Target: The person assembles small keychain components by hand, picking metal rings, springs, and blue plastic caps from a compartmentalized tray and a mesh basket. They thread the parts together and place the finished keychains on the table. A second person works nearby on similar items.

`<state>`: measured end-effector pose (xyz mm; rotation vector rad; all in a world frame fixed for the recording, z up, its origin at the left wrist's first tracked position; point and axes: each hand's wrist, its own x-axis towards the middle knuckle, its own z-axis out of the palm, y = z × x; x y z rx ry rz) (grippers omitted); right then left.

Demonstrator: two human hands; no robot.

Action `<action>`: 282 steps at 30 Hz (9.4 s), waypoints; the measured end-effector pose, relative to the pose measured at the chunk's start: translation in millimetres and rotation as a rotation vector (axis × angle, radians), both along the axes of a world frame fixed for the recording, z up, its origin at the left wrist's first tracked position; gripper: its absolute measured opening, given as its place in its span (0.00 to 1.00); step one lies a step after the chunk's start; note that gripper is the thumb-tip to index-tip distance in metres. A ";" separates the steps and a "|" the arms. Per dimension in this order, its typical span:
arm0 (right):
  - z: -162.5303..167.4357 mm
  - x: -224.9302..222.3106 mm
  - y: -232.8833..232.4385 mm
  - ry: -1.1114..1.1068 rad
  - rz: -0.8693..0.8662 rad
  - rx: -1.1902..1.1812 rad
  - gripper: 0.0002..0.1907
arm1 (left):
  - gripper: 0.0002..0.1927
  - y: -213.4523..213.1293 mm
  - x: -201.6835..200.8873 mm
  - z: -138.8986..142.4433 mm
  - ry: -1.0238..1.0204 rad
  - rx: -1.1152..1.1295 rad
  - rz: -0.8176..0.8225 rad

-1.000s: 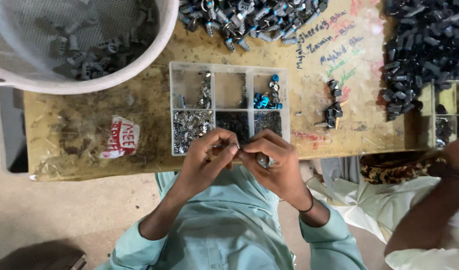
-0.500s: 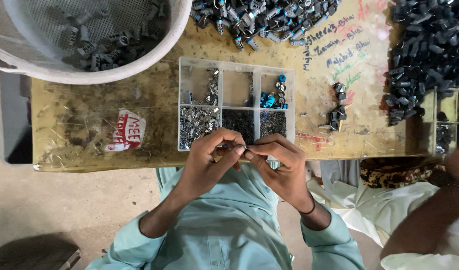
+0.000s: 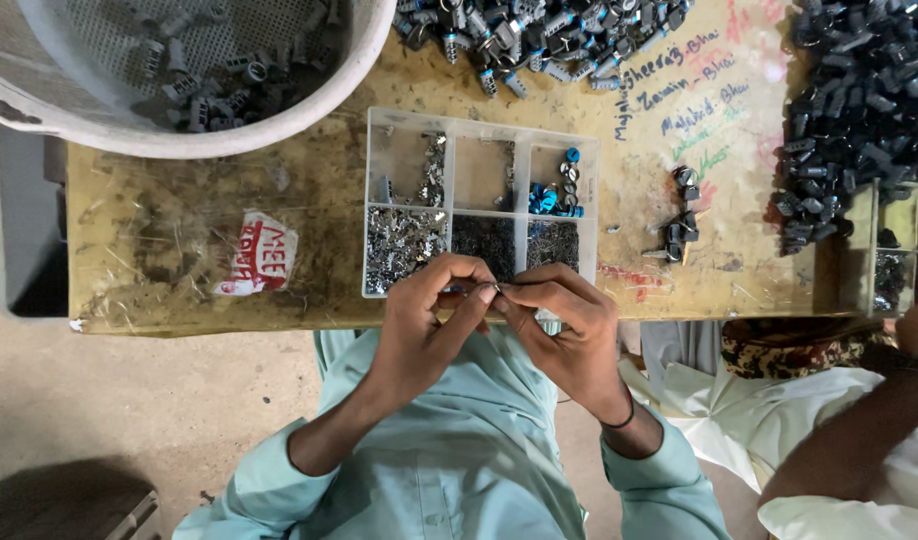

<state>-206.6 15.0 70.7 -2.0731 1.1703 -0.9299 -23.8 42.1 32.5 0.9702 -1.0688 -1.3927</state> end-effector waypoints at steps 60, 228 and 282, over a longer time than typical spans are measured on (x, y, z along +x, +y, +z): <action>6.6 -1.1 -12.0 -0.046 0.271 -0.029 0.15 | 0.04 -9.1 24.8 -19.1 0.336 0.144 -0.305; -66.0 -180.9 -139.6 0.506 -0.403 -0.232 0.09 | 0.17 -13.0 10.4 -19.1 -0.374 -0.350 0.119; -40.6 -81.2 -80.0 0.607 -0.272 -0.553 0.14 | 0.19 -7.9 51.3 -21.7 -0.448 -0.146 0.178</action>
